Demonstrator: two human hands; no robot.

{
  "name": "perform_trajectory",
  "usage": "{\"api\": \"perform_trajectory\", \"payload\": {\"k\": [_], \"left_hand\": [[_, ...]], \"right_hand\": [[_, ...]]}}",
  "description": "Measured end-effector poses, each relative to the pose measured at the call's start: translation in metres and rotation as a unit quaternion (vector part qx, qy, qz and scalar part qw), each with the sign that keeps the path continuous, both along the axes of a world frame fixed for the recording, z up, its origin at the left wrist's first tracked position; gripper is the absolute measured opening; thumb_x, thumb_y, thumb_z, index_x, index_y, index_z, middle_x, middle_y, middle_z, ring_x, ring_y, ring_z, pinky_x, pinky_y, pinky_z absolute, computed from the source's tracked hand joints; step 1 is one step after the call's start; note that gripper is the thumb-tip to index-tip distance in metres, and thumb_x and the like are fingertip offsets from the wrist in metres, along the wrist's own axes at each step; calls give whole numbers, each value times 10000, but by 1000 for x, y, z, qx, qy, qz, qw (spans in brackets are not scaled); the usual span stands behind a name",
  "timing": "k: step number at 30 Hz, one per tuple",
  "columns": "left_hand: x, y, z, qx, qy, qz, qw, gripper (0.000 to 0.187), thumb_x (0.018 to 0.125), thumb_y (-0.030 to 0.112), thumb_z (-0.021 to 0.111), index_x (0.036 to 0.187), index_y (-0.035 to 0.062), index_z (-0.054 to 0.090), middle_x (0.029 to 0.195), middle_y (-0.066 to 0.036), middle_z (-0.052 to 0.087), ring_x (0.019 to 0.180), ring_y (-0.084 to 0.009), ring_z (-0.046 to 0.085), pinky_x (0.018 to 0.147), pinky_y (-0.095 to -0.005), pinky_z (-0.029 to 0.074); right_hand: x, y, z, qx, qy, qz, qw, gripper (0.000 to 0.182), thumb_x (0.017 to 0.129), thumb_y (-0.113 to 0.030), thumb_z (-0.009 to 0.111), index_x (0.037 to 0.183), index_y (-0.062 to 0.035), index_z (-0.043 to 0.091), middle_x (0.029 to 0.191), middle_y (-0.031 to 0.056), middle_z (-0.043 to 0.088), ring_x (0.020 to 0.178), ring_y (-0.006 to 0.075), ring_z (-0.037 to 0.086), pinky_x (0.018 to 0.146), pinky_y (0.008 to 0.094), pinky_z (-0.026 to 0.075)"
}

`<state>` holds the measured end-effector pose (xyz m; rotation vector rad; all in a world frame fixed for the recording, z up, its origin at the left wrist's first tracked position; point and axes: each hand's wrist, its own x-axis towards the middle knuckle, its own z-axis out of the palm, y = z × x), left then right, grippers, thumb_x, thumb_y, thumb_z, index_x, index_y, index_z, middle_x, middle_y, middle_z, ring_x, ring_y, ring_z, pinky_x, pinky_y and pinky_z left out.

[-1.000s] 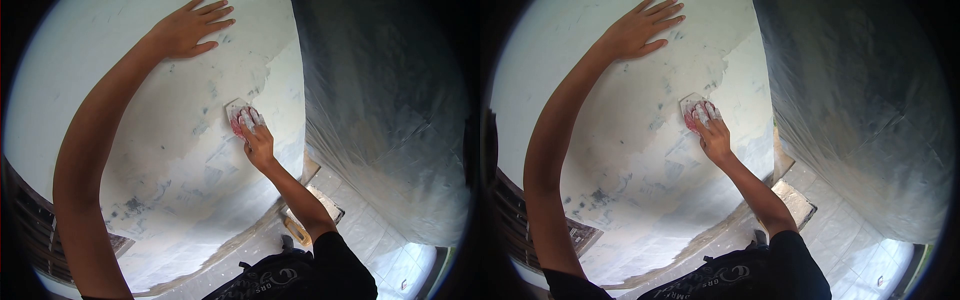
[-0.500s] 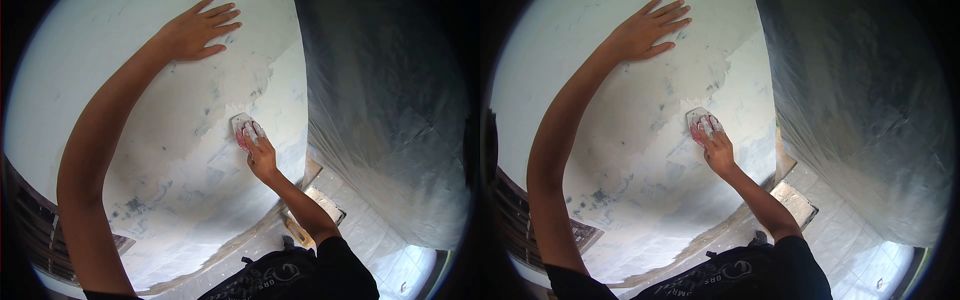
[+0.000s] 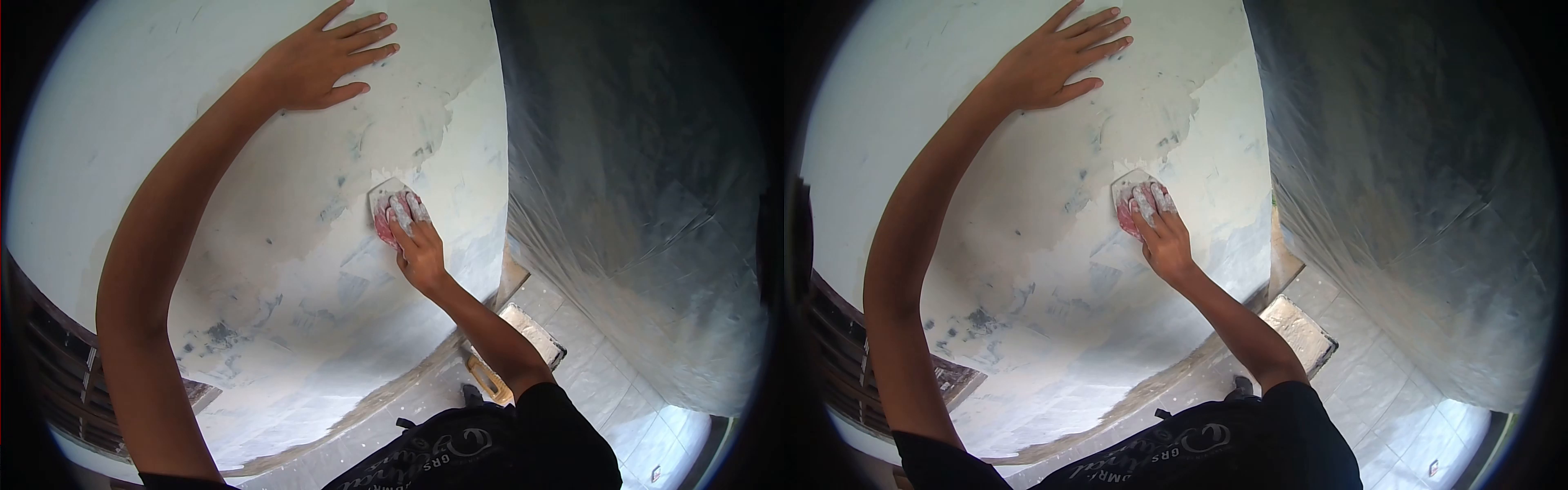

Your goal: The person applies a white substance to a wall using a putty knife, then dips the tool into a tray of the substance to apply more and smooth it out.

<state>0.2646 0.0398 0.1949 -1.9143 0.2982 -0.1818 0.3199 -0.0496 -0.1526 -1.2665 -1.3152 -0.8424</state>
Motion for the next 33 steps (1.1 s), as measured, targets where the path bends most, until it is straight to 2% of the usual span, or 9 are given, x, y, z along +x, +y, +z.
{"api": "perform_trajectory", "payload": {"k": [8, 12, 17, 18, 21, 23, 25, 28, 33], "left_hand": [[6, -5, 1, -28, -9, -45, 999, 595, 987, 438, 412, 1467, 94, 338, 1554, -114, 283, 1462, -251, 198, 1199, -518, 82], [12, -9, 2, -24, -2, -56, 998, 600, 983, 439, 420, 1468, 94, 339, 1554, -116, 281, 1464, -250, 192, 1198, -520, 80], [21, -11, -1, -29, -1, -74, 997, 604, 988, 446, 406, 1470, 90, 334, 1558, -117, 273, 1467, -250, 182, 1199, -512, 82], [23, -11, -1, -38, -1, -73, 997, 604, 990, 447, 401, 1470, 89, 334, 1560, -116, 270, 1468, -250, 178, 1199, -510, 83], [24, -9, -4, -35, 1, -61, 998, 604, 990, 453, 400, 1467, 87, 341, 1562, -116, 265, 1468, -252, 177, 1199, -506, 87], [25, -9, -5, -35, -2, -51, 998, 606, 989, 456, 400, 1466, 87, 343, 1562, -117, 264, 1468, -253, 178, 1199, -506, 88], [23, -7, -6, -34, -6, -40, 999, 608, 988, 459, 401, 1466, 87, 345, 1562, -118, 264, 1468, -253, 179, 1199, -506, 88], [22, -7, -6, -38, -5, -44, 998, 611, 988, 463, 400, 1466, 85, 345, 1562, -119, 263, 1466, -255, 183, 1199, -505, 90], [19, -7, -5, -12, -8, -34, 999, 609, 991, 458, 394, 1463, 77, 346, 1560, -122, 267, 1464, -259, 188, 1200, -505, 88]], "right_hand": [[30, 7, 66, 83, 81, -44, 992, 666, 627, 122, 600, 1284, 19, 563, 919, 214, 594, 875, 385, 584, 911, 481, 474], [17, 30, 54, 43, 70, -64, 995, 685, 610, 115, 630, 1284, 7, 569, 850, 187, 576, 790, 334, 563, 834, 448, 486], [-21, -5, -14, -28, 88, 12, 996, 684, 624, 138, 583, 1298, 27, 548, 985, 237, 603, 947, 402, 589, 992, 500, 450], [-22, -17, -14, -44, 116, 46, 991, 702, 624, 149, 566, 1316, 34, 527, 1118, 277, 586, 1098, 448, 554, 1041, 519, 407], [2, -23, 6, -20, 145, 50, 988, 740, 621, 163, 561, 1347, 38, 488, 1213, 294, 552, 1199, 472, 499, 1044, 523, 399], [25, -14, 44, 69, 99, -27, 992, 791, 626, 184, 558, 1392, 33, 428, 979, 238, 589, 947, 425, 577, 987, 498, 443], [38, -4, 70, 30, 157, -28, 987, 751, 639, 168, 571, 1369, 32, 463, 913, 216, 576, 853, 385, 570, 920, 460, 477], [41, 19, 73, -10, 116, -71, 991, 704, 650, 144, 591, 1339, 34, 499, 926, 214, 578, 870, 377, 577, 868, 429, 492], [-5, 4, 6, -67, 105, -55, 991, 668, 659, 120, 615, 1315, 37, 525, 926, 225, 579, 889, 383, 576, 886, 452, 484]]}}
